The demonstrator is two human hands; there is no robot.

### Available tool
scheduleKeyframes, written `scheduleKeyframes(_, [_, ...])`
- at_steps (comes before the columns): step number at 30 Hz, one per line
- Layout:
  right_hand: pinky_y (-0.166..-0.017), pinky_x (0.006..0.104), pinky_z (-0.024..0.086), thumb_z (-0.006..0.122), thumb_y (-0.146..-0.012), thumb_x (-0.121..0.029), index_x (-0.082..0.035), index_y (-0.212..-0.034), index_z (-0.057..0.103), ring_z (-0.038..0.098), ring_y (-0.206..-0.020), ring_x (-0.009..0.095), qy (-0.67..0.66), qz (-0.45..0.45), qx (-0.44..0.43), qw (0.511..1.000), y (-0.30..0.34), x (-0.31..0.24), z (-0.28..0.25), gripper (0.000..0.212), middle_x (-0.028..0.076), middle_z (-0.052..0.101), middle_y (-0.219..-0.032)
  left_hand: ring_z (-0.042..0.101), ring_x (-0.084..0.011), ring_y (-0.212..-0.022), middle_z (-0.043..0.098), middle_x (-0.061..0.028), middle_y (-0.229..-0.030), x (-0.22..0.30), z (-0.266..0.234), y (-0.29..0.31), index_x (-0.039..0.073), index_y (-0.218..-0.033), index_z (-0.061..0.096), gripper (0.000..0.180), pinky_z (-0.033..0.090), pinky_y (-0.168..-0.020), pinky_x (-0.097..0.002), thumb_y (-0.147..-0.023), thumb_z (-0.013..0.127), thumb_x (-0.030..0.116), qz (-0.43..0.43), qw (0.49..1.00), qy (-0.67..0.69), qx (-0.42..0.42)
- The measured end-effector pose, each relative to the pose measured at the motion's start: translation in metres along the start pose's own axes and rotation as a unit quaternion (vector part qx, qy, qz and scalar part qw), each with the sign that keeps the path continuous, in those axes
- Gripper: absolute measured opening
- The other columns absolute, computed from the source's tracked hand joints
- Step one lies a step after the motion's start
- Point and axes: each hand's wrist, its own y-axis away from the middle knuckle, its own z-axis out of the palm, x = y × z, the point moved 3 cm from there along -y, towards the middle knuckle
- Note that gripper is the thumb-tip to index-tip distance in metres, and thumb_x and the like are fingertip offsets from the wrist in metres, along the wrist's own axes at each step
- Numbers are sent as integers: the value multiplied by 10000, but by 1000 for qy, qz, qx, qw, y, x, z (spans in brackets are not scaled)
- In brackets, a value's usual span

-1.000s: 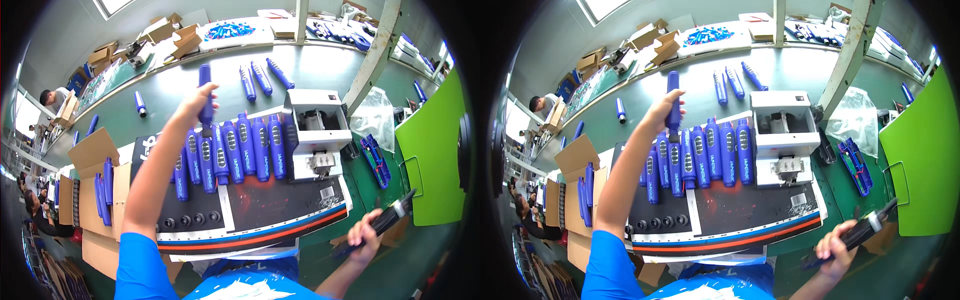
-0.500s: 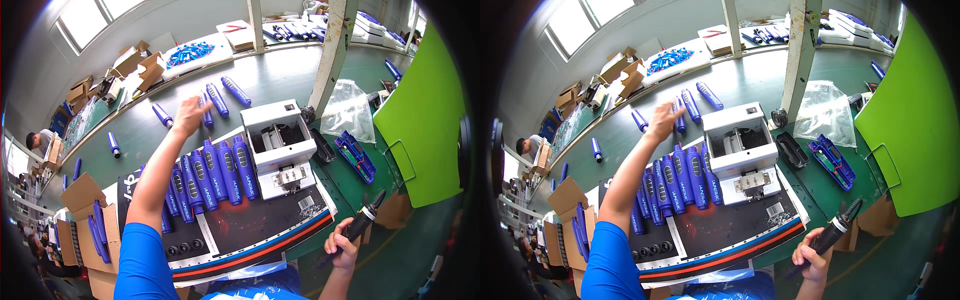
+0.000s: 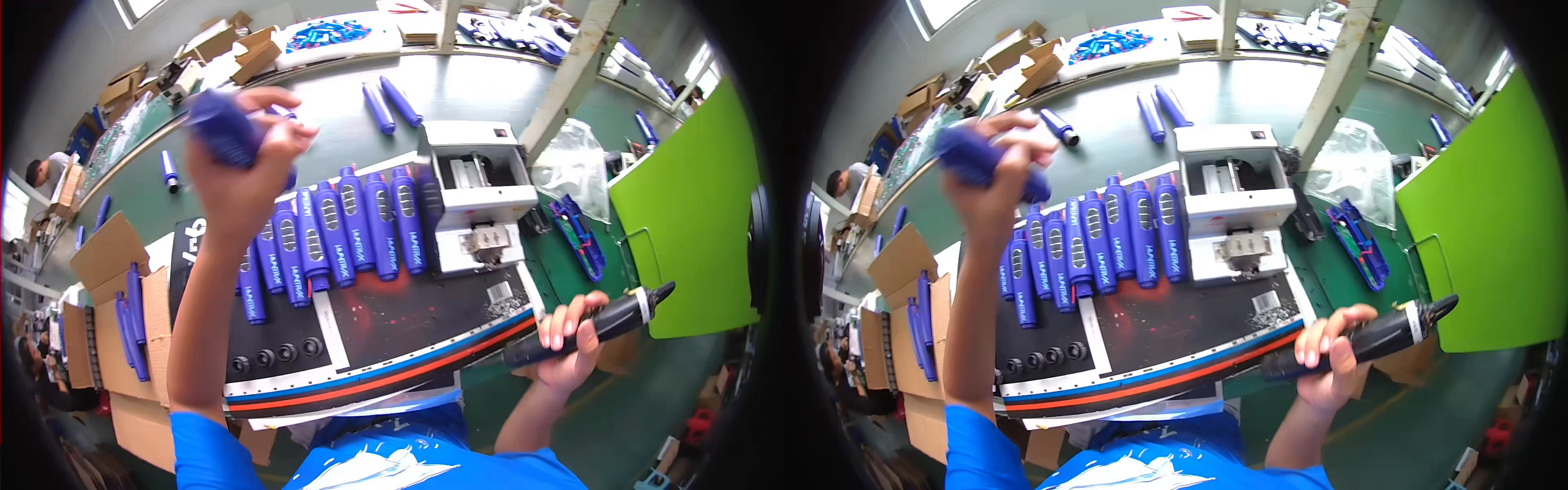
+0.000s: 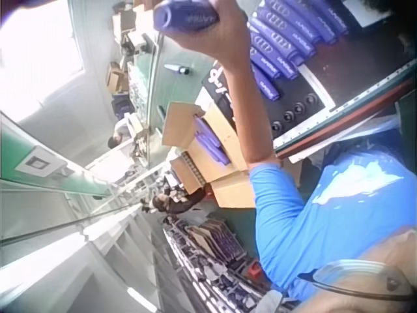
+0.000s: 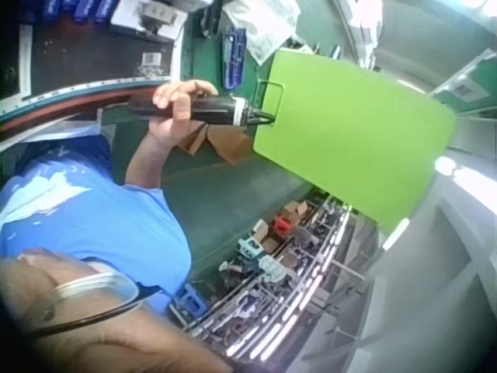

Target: The person assembles electronic device housings by securing them with screws using a power screwdriver, then organizes the components on an assembly line. Plastic caps are also used in the assembly process.

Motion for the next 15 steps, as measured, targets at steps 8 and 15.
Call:
scheduleKeyframes(8, [-543, 298, 422, 564, -963, -280, -58, -1121, 531, 476, -579, 119, 81, -171, 0, 982, -71, -13, 73, 274, 29, 493, -727, 609, -265, -735, 555, -137, -847, 45, -17, 153, 28, -1294, 405, 439, 542, -749, -451, -893, 461, 196, -372, 796, 466, 106])
scheduleKeyframes(15, [-473, 218, 419, 721, -828, -54, 1, -914, 570, 509, -497, 62, 242, -217, 18, 946, -95, 22, 108, 183, 3, 550, -636, 604, -212, -769, 515, -147, -1026, 40, -22, 225, 41, -1502, 131, 594, 548, -639, -359, -1030, 378, 303, -366, 776, 488, 161])
